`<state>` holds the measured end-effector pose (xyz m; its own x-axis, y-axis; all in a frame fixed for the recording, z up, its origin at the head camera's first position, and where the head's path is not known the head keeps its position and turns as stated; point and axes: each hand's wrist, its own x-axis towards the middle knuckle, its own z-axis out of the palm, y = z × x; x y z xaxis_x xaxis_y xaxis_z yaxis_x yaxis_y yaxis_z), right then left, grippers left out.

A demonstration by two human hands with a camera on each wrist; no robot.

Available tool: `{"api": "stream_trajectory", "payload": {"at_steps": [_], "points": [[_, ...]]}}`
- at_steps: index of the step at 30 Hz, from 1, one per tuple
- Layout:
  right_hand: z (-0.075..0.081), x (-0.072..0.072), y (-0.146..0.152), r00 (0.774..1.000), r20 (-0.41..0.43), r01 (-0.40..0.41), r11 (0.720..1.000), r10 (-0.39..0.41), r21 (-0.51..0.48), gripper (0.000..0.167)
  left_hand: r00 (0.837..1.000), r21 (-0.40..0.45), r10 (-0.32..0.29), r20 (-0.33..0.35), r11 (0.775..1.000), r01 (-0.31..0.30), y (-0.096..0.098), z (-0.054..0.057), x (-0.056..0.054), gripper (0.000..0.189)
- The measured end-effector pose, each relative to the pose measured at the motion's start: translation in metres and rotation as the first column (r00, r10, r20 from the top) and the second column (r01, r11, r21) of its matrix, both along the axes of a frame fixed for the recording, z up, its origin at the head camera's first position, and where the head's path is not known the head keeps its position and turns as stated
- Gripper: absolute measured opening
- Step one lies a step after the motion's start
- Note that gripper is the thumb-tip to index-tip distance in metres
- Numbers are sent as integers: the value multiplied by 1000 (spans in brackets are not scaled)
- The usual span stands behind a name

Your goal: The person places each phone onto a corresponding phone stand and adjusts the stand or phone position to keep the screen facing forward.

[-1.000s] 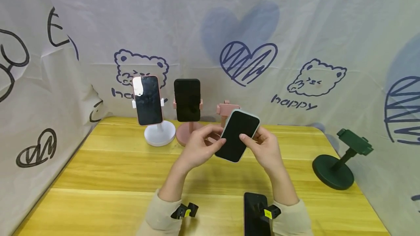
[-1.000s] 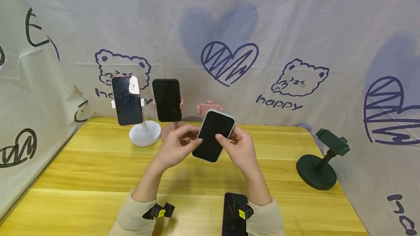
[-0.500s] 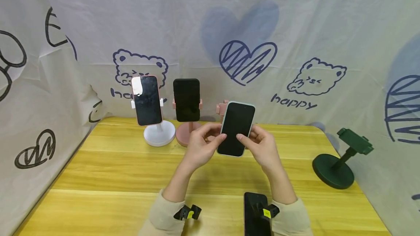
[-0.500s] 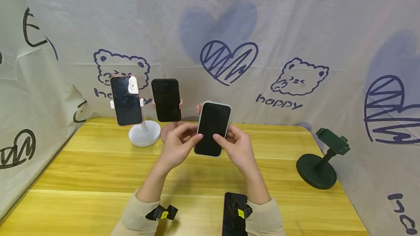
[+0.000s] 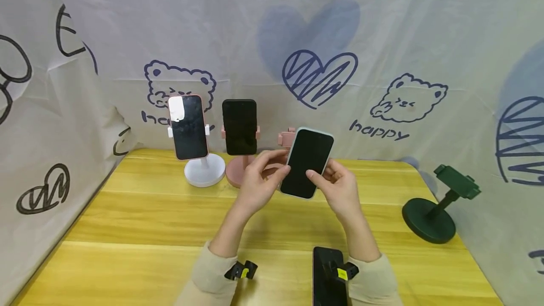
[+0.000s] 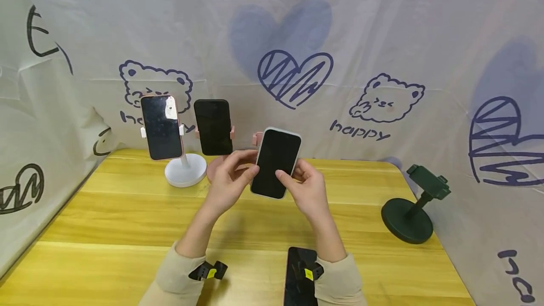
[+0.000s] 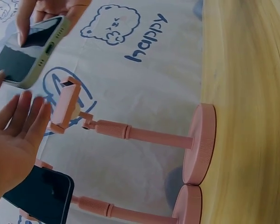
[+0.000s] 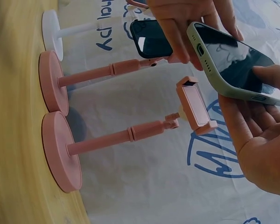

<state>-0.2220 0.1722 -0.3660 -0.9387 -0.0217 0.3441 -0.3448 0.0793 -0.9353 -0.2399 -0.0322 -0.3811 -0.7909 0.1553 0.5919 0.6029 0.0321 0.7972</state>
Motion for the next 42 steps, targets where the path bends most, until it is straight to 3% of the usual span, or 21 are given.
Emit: {"api": "stream_trajectory", "payload": {"at_steps": [3,7,12,17,22,27,32,37,42], "points": [[1,0,0,1000,-26,6,1000,-6,-3,27,998,60,52,-32,997,-50,1,-1,-7,38],[2,0,-1,999,-53,-3,1000,2,-13,27,980,79,188,-67,980,-182,3,-2,-18,37],[2,1,-2,998,-64,-13,999,10,-52,29,944,36,314,-107,950,-311,5,-1,-31,35],[3,0,-2,998,-68,-10,996,4,-90,29,923,-57,363,-130,926,-373,7,1,-44,33],[1,1,-3,997,-73,-9,993,0,-121,31,923,-105,368,-111,919,-379,10,2,-51,27],[0,1,-4,997,-81,-9,990,-3,-141,31,926,-73,371,-69,924,-375,13,1,-53,23],[1,-1,-6,996,-61,48,984,-59,-170,29,926,-48,373,-58,925,-376,16,1,-54,22],[7,-10,-6,989,-70,116,976,-131,-182,24,928,-37,370,-50,927,-372,19,2,-54,22],[19,-24,-7,987,-104,96,969,-122,-228,24,932,-39,363,-29,931,-363,20,4,-55,22]]}}
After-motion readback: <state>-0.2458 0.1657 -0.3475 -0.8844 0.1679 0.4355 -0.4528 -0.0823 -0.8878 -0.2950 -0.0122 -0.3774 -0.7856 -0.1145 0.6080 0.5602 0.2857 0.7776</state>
